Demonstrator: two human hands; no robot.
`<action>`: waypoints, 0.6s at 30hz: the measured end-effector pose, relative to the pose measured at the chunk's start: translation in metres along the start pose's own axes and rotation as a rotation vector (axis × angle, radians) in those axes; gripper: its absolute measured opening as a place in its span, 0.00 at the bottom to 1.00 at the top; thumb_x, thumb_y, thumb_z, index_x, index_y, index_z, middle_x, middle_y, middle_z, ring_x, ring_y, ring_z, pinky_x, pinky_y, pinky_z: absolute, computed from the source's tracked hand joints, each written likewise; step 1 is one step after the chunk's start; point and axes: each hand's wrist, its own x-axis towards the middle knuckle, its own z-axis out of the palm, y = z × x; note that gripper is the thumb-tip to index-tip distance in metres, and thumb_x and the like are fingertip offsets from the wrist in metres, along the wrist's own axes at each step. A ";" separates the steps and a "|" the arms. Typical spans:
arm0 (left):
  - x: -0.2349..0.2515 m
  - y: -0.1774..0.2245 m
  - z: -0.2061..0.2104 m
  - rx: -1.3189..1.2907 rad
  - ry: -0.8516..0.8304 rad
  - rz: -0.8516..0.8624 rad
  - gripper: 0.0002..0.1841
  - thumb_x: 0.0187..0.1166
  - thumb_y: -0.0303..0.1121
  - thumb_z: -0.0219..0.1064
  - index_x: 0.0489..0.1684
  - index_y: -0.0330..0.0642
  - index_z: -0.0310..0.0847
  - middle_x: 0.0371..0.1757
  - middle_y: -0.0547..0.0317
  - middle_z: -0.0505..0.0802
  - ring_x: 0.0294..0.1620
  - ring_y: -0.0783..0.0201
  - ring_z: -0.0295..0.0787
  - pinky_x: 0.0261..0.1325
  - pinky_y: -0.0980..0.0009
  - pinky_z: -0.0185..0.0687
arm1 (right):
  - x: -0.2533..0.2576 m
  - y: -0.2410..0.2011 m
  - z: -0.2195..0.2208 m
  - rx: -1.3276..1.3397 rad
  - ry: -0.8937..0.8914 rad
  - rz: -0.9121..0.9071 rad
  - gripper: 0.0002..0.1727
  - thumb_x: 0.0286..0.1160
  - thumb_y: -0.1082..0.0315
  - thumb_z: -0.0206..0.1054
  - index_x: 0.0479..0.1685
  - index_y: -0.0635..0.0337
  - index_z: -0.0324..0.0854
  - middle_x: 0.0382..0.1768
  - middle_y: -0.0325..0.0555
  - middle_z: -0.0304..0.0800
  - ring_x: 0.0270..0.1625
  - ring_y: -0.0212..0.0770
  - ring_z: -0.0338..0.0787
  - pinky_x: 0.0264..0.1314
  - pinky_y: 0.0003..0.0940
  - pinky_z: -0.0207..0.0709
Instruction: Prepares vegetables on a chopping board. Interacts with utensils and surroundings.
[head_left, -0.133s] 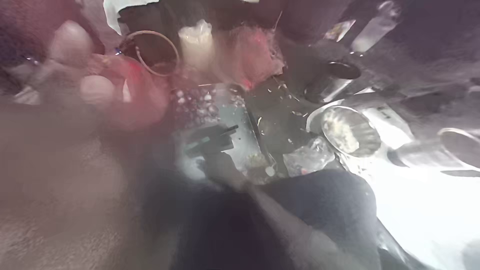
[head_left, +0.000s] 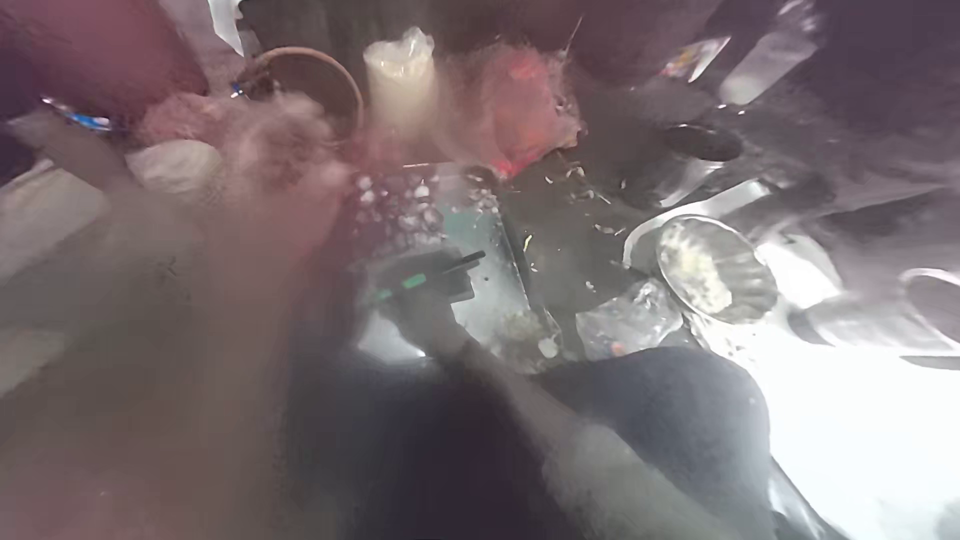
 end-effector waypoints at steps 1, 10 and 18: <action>0.017 -0.026 0.017 0.040 -0.074 0.010 0.24 0.81 0.41 0.73 0.71 0.37 0.80 0.65 0.55 0.92 0.61 0.68 0.91 0.65 0.68 0.89 | 0.008 0.001 0.000 0.000 -0.028 0.030 0.32 0.86 0.37 0.55 0.86 0.34 0.70 0.53 0.54 0.94 0.56 0.60 0.93 0.57 0.65 0.84; 0.065 -0.167 0.192 0.591 -0.733 -0.290 0.26 0.75 0.42 0.74 0.73 0.46 0.84 0.69 0.37 0.88 0.71 0.36 0.84 0.71 0.30 0.76 | -0.016 0.056 -0.024 0.072 0.045 0.331 0.32 0.76 0.31 0.60 0.62 0.44 0.88 0.50 0.50 0.95 0.56 0.54 0.94 0.57 0.62 0.85; 0.056 -0.222 0.241 0.776 -0.830 -0.042 0.22 0.68 0.41 0.79 0.62 0.51 0.89 0.74 0.49 0.84 0.73 0.42 0.81 0.69 0.38 0.82 | -0.122 0.131 -0.029 0.939 0.554 0.179 0.24 0.81 0.74 0.64 0.75 0.64 0.65 0.35 0.45 0.94 0.26 0.41 0.93 0.26 0.38 0.91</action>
